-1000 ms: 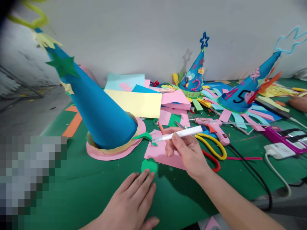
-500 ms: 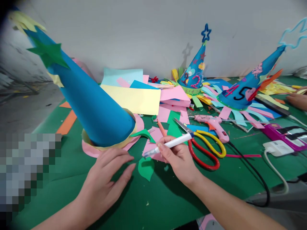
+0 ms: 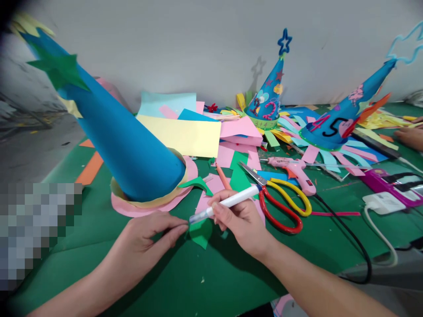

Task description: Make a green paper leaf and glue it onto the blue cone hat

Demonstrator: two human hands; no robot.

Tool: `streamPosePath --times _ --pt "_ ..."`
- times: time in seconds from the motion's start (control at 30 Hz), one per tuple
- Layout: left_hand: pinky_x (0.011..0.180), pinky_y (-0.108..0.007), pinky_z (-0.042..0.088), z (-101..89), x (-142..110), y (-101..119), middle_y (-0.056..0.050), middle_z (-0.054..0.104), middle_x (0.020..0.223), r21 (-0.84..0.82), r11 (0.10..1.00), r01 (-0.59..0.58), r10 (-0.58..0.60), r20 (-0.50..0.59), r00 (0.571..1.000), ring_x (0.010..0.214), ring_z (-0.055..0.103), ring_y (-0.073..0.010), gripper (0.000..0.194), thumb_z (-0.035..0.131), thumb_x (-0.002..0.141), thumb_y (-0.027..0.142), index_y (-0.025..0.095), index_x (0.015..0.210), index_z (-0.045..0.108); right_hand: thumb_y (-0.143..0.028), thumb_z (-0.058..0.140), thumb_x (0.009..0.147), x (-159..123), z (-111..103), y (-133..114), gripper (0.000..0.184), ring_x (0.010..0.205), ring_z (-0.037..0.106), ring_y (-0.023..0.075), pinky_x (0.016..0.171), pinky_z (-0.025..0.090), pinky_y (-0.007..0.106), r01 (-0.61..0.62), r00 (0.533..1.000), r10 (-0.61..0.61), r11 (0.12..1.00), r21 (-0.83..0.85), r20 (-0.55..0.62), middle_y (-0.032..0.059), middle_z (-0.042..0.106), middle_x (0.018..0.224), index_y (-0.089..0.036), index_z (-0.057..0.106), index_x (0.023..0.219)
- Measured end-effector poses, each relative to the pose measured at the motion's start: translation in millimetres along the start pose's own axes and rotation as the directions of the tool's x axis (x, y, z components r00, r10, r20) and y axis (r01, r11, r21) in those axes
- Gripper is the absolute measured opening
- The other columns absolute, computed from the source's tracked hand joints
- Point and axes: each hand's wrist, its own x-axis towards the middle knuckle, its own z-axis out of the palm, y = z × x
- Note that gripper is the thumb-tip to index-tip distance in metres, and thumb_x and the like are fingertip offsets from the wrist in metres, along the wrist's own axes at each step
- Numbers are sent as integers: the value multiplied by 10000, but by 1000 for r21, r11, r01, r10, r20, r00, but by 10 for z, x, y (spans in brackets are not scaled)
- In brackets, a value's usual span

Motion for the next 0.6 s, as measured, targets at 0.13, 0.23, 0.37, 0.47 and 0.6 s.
streamPosePath --times 0.13,0.23,0.37,0.47,0.6 --pt "570 -244 421 -204 -106 -213 -10 645 692 255 966 -39 89 -188 978 629 578 -145 200 447 843 218 166 746 613 -318 605 804 40 -37 -5 123 498 445 48 460 348 149 33 989 -22 997 74 -147 -46 519 555 -202 640 820" --pt "552 -303 370 -381 -212 -371 -8 501 526 574 816 -68 203 -175 963 546 499 -166 352 432 850 298 179 527 506 -324 619 791 73 -62 -41 136 509 440 46 466 353 142 114 966 -90 990 86 -242 -43 518 561 -192 650 794" --pt "549 -332 369 -472 -340 -425 -84 546 698 780 619 -97 181 -22 983 637 519 -226 368 378 859 289 178 553 549 -313 624 786 99 -76 -72 127 518 422 51 456 343 146 171 947 -136 980 98 -291 -39 512 574 -189 653 781" --pt "600 -390 405 -434 -393 -353 -179 553 1076 850 520 -86 190 -17 982 834 549 -308 320 330 857 231 144 957 621 -298 619 792 102 -77 -65 110 521 426 54 460 344 148 168 946 -131 981 101 -298 -39 510 573 -192 650 791" --pt "611 -391 404 -371 -375 -157 -92 630 770 793 587 -163 305 -30 952 695 557 -254 323 350 870 212 176 660 593 -298 616 795 91 -80 -38 113 519 425 51 475 345 147 140 952 -111 987 82 -286 -42 503 554 -189 644 795"
